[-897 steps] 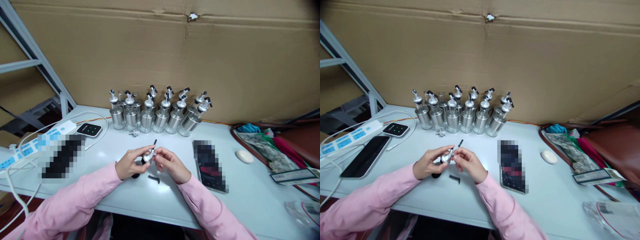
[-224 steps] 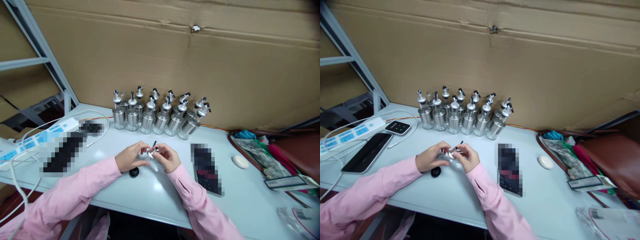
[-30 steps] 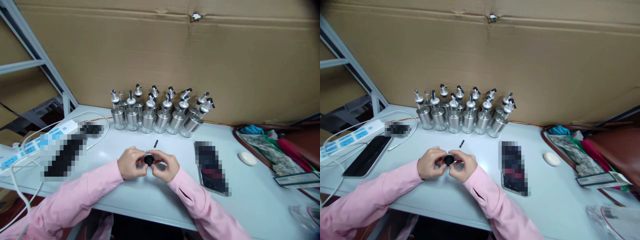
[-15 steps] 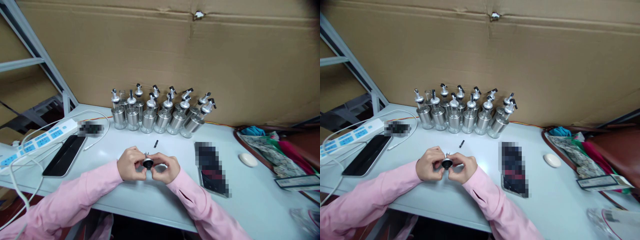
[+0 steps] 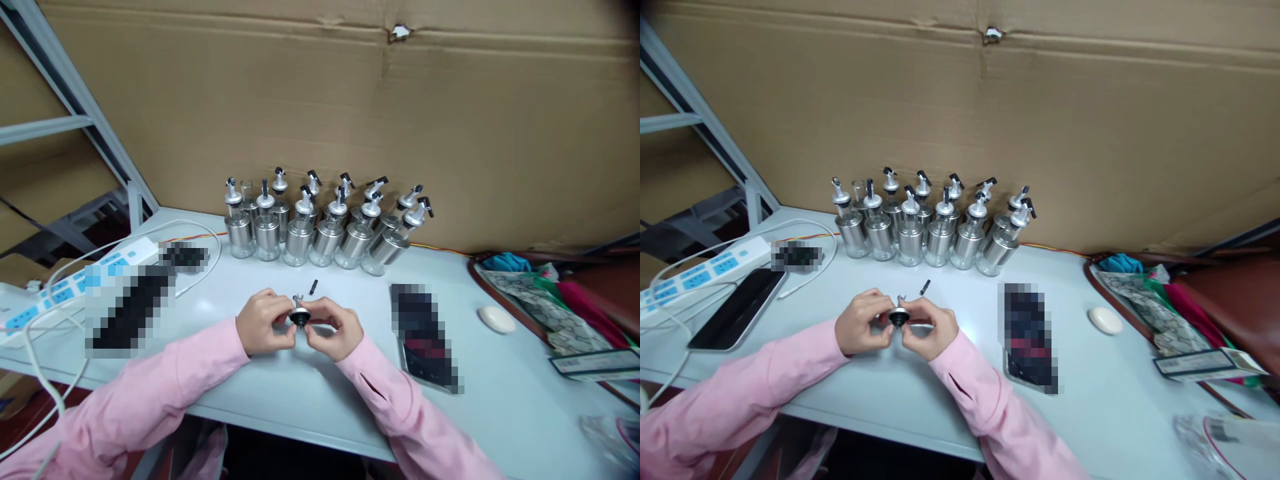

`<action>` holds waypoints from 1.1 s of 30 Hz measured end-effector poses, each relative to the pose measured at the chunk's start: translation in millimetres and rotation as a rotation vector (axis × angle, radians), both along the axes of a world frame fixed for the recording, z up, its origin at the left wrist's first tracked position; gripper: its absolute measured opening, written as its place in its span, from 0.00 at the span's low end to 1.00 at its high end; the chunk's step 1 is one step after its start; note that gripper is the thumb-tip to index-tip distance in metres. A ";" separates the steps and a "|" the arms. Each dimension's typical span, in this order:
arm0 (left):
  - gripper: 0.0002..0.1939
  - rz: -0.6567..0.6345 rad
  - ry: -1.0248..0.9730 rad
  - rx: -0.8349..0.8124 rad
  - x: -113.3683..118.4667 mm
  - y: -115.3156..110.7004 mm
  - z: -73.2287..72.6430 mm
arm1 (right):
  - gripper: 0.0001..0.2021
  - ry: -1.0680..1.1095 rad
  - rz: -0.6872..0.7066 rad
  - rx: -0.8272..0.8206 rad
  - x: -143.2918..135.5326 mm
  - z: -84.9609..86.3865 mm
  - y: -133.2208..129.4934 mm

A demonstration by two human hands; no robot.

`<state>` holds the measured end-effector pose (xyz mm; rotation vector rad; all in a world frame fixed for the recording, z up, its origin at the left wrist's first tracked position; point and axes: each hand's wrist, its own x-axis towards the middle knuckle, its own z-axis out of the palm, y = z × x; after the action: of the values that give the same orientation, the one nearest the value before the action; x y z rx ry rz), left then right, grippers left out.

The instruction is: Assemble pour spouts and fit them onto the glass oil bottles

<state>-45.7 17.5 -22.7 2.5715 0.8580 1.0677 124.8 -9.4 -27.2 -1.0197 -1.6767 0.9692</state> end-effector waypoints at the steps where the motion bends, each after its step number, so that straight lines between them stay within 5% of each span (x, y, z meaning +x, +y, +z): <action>1: 0.03 0.012 0.004 0.012 -0.4 0.4 0.3 | 0.17 0.013 0.012 0.011 0.3 -0.8 1.2; 8: 0.03 0.047 0.020 0.084 -1.9 1.8 2.1 | 0.18 0.004 0.041 0.215 3.1 2.3 8.0; 17: 0.11 -0.007 -0.088 0.019 -0.4 -1.1 1.4 | 0.10 -0.012 -0.058 0.108 8.7 0.3 9.9; 25: 0.17 -0.097 -0.259 -0.101 -0.4 -2.0 -4.8 | 0.10 -0.136 -0.141 0.271 6.7 9.5 7.2; 33: 0.16 -0.158 -0.157 -0.170 -1.6 2.3 -3.2 | 0.03 -0.178 -0.055 0.231 14.1 7.6 12.2</action>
<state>-47.2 19.8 -25.9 2.3366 0.6643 1.0832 138.9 2.9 -19.6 -1.0134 -1.8475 0.6460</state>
